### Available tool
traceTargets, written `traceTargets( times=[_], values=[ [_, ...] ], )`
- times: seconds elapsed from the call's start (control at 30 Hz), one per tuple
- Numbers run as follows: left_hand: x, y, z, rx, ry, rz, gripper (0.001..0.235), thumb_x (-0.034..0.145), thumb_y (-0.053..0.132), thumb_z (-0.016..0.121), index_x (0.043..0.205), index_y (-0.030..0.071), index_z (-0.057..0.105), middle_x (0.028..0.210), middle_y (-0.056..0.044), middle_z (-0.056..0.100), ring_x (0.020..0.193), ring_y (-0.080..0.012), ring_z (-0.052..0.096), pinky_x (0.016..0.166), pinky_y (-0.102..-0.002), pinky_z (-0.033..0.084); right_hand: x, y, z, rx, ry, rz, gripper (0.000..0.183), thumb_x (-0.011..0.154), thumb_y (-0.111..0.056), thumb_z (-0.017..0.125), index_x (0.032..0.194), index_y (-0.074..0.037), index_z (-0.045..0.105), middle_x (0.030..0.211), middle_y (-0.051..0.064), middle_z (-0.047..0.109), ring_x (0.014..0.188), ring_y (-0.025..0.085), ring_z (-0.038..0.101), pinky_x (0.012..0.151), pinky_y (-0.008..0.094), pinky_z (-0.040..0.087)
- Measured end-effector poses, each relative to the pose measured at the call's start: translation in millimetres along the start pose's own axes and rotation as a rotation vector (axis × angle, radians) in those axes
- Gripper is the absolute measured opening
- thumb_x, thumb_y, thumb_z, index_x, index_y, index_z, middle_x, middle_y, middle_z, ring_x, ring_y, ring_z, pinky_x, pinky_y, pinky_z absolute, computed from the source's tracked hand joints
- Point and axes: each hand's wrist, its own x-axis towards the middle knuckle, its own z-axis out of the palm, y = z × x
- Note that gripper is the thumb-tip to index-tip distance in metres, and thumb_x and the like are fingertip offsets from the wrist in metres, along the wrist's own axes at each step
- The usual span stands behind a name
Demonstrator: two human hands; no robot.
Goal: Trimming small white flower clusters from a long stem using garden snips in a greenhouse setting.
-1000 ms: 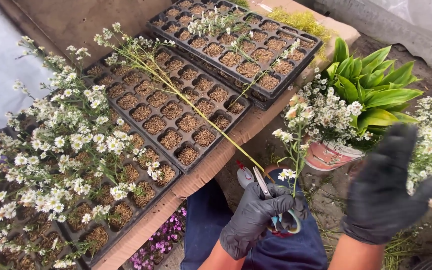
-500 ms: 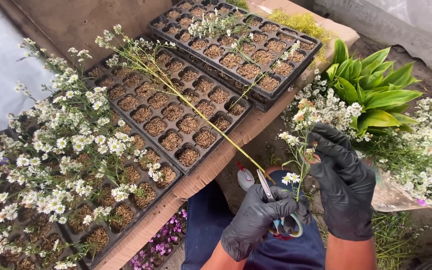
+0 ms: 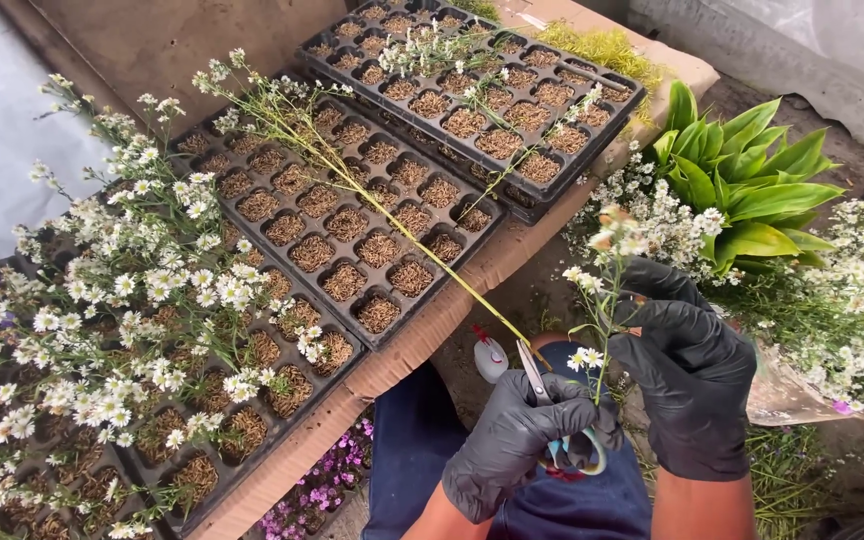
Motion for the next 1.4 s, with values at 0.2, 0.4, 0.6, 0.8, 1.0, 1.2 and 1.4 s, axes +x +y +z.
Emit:
traceTargets(
  times=[0.2, 0.4, 0.6, 0.8, 1.0, 1.2, 1.4],
  values=[
    [3, -7, -2, -0.021, 0.008, 0.012, 0.021, 0.092, 0.016, 0.078, 0.082, -0.002, 0.074, 0.076, -0.012, 0.073, 0.053, -0.0123, 0.063, 0.047, -0.021, 0.049, 1, -14, 11, -0.190, 0.015, -0.104, 0.011, 0.088, -0.005, 0.074, 0.095, -0.013, 0.069, 0.134, 0.010, 0.066, 0.127, 0.024, 0.065, 0.106, 0.037, 0.054],
    [3, -4, 1, 0.037, -0.012, 0.008, 0.024, 0.091, 0.022, 0.079, 0.083, 0.000, 0.076, 0.077, -0.009, 0.074, 0.052, -0.0115, 0.062, 0.043, -0.020, 0.044, -3, -12, 4, -0.385, -0.004, -0.129, 0.006, 0.094, -0.018, 0.068, 0.100, -0.015, 0.069, 0.129, 0.006, 0.061, 0.093, 0.017, 0.064, 0.057, 0.026, 0.059],
    [0, -3, 3, -0.016, -0.009, -0.018, 0.028, 0.093, 0.023, 0.077, 0.084, -0.003, 0.073, 0.082, -0.012, 0.074, 0.056, -0.0108, 0.063, 0.047, -0.019, 0.047, -5, -20, 14, -0.309, 0.075, -0.238, 0.006, 0.101, -0.021, 0.067, 0.097, -0.017, 0.066, 0.121, 0.005, 0.062, 0.119, 0.023, 0.066, 0.105, 0.036, 0.056],
    [7, -18, -3, -0.053, -0.030, 0.012, 0.020, 0.094, 0.014, 0.077, 0.086, -0.004, 0.074, 0.082, -0.013, 0.074, 0.059, -0.0156, 0.066, 0.053, -0.022, 0.053, -14, 7, -4, -0.326, 0.240, -0.196, 0.016, 0.097, -0.025, 0.070, 0.100, -0.009, 0.066, 0.130, 0.009, 0.064, 0.072, 0.012, 0.057, 0.069, 0.028, 0.047],
    [7, -21, -7, -0.044, -0.032, 0.000, 0.027, 0.093, 0.023, 0.079, 0.086, -0.003, 0.073, 0.083, -0.013, 0.075, 0.055, -0.0148, 0.066, 0.046, -0.021, 0.049, -9, -20, 9, -0.529, 0.113, -0.413, 0.007, 0.103, -0.016, 0.067, 0.101, -0.009, 0.067, 0.125, 0.019, 0.064, 0.117, 0.033, 0.066, 0.103, 0.044, 0.054],
    [6, -17, -4, -0.049, -0.061, 0.040, 0.032, 0.094, 0.027, 0.078, 0.088, -0.003, 0.074, 0.083, -0.012, 0.074, 0.058, -0.0120, 0.062, 0.051, -0.021, 0.050, -14, -9, 2, -0.550, 0.070, -0.462, 0.005, 0.096, -0.012, 0.070, 0.099, -0.009, 0.070, 0.132, 0.022, 0.063, 0.121, 0.034, 0.065, 0.101, 0.043, 0.053],
    [3, -4, 1, -0.021, -0.026, -0.009, 0.030, 0.095, 0.028, 0.076, 0.087, -0.001, 0.073, 0.087, -0.012, 0.076, 0.057, -0.0110, 0.066, 0.046, -0.017, 0.048, -22, 1, -4, -0.397, 0.070, -0.469, 0.015, 0.097, -0.024, 0.067, 0.102, -0.010, 0.067, 0.137, 0.023, 0.058, 0.126, 0.035, 0.066, 0.106, 0.042, 0.057]
  ],
)
